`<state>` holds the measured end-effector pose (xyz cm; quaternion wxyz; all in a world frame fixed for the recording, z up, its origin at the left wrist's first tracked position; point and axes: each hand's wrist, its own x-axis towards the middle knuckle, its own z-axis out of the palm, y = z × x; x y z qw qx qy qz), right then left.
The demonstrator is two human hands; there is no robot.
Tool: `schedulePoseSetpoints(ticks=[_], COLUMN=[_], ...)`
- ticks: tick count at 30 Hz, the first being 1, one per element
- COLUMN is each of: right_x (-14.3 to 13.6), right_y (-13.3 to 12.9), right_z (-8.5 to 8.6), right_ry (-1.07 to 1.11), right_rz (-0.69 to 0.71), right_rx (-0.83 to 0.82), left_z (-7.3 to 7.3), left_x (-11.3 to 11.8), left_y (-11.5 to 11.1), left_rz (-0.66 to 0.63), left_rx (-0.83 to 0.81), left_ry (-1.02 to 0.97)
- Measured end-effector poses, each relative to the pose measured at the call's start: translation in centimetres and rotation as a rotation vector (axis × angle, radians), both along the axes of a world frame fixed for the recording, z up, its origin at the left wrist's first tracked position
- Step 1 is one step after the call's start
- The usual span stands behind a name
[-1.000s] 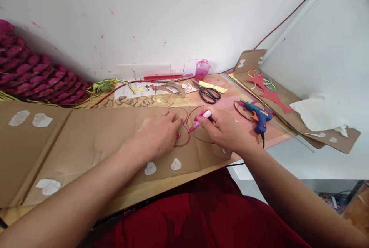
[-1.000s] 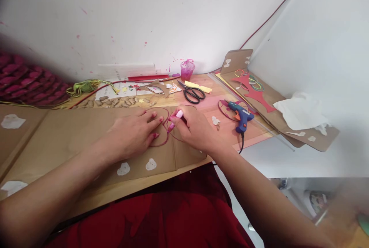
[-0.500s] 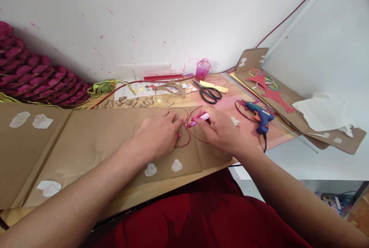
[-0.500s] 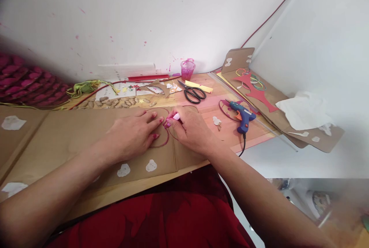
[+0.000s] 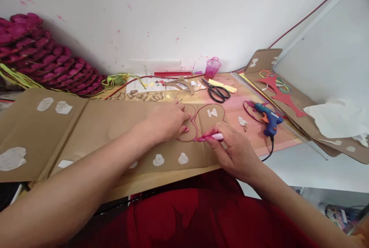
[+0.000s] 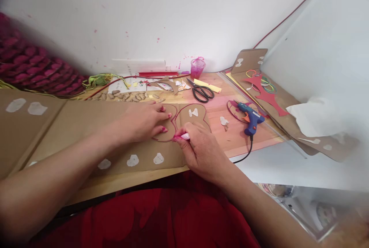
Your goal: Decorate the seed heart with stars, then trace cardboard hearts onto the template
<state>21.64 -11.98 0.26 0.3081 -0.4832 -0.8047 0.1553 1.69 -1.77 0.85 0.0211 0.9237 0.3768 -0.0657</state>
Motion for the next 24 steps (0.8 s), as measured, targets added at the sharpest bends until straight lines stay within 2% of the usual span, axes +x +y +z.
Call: schedulePoseSetpoints(ticks=[5, 12, 16, 20, 24], right_x=[-0.6, -2.6, -4.4, -5.7, -6.3], right_y=[-0.3, 0.3, 1.6, 2.6, 3.5], right_z=[0.1, -0.2, -0.1, 0.1, -0.6], right_ry=[0.011, 0.041, 0.022, -0.031, -0.015], right_rz=[0.007, 0.066, 0.077, 0.035, 0.01], right_rx=[-0.002, 0.108, 0.159, 0.133, 0.124], left_z=[0.8, 1.3, 1.0, 0.4, 0.5], left_x=[0.4, 0.7, 1.0, 1.3, 1.6], left_y=[1.9, 4.1, 5.2, 6.4, 7.4], left_rz=[-0.079, -0.175, -0.131, -0.054, -0.031], left_rx=[-0.07, -0.109, -0.182, -0.386, -0.468], left_ry=[0.045, 0.04, -0.023, -0.066, -0.067])
